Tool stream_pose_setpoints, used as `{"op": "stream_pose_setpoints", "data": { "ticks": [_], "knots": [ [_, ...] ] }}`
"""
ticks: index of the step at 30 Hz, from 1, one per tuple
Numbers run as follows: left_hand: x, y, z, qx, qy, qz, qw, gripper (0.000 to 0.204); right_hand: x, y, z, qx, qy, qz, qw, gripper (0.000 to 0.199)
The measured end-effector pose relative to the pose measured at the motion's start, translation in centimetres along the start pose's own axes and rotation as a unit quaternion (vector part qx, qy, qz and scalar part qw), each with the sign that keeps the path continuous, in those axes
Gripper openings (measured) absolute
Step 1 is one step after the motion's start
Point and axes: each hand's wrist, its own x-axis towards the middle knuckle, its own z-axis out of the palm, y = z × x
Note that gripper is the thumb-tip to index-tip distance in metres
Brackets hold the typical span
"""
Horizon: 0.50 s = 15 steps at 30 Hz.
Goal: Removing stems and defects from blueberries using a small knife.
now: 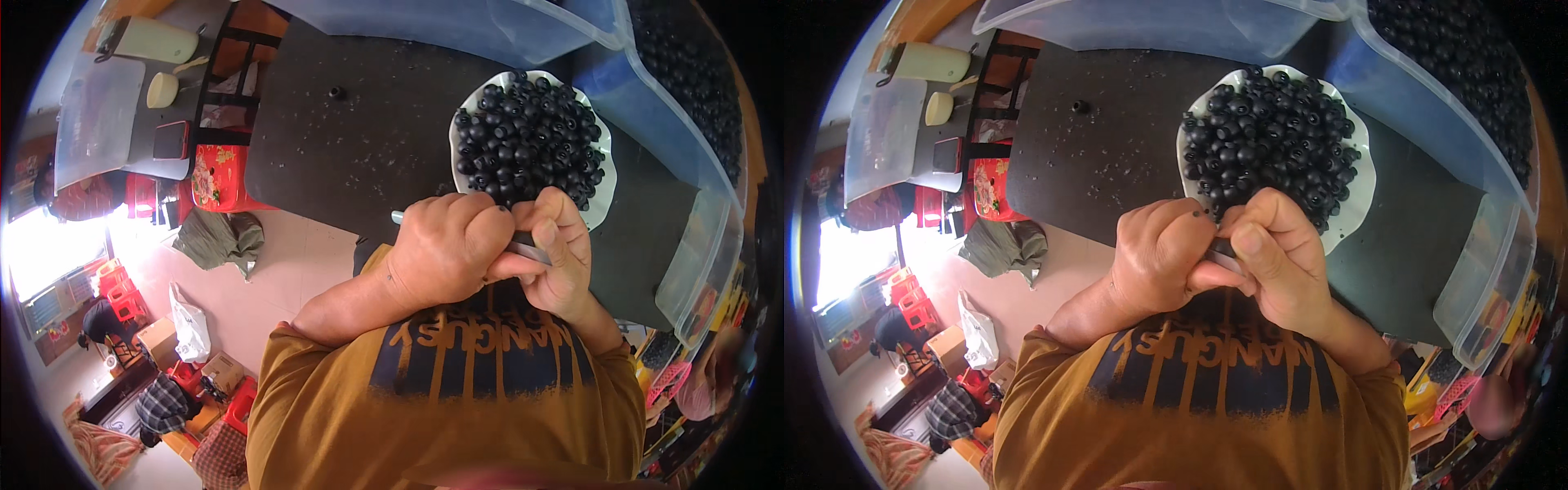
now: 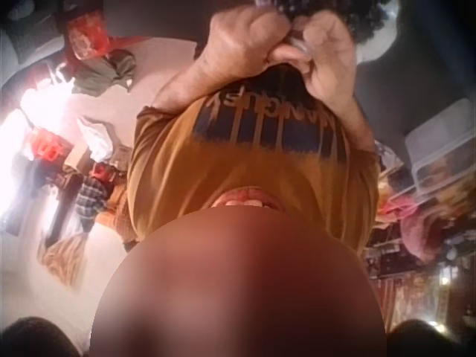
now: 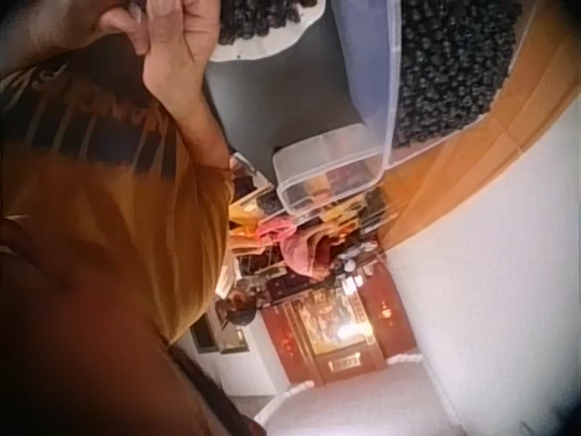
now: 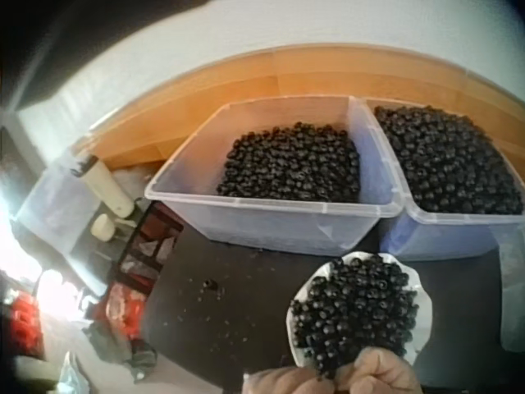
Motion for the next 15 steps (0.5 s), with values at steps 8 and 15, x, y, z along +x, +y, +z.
{"op": "stream_pose_setpoints", "data": {
  "ticks": [8,15],
  "knots": [
    [-1.2,-0.5,-2.3,-0.056,0.007,-0.052,0.997,0.059,2.5,-4.7,2.3,-0.008,0.102,0.05,0.994,0.021],
    [-1.2,-0.5,-2.9,-0.089,0.008,-0.065,0.994,0.049,8.7,-14.3,5.1,-0.217,0.002,-0.154,0.964,0.079]
  ]
}}
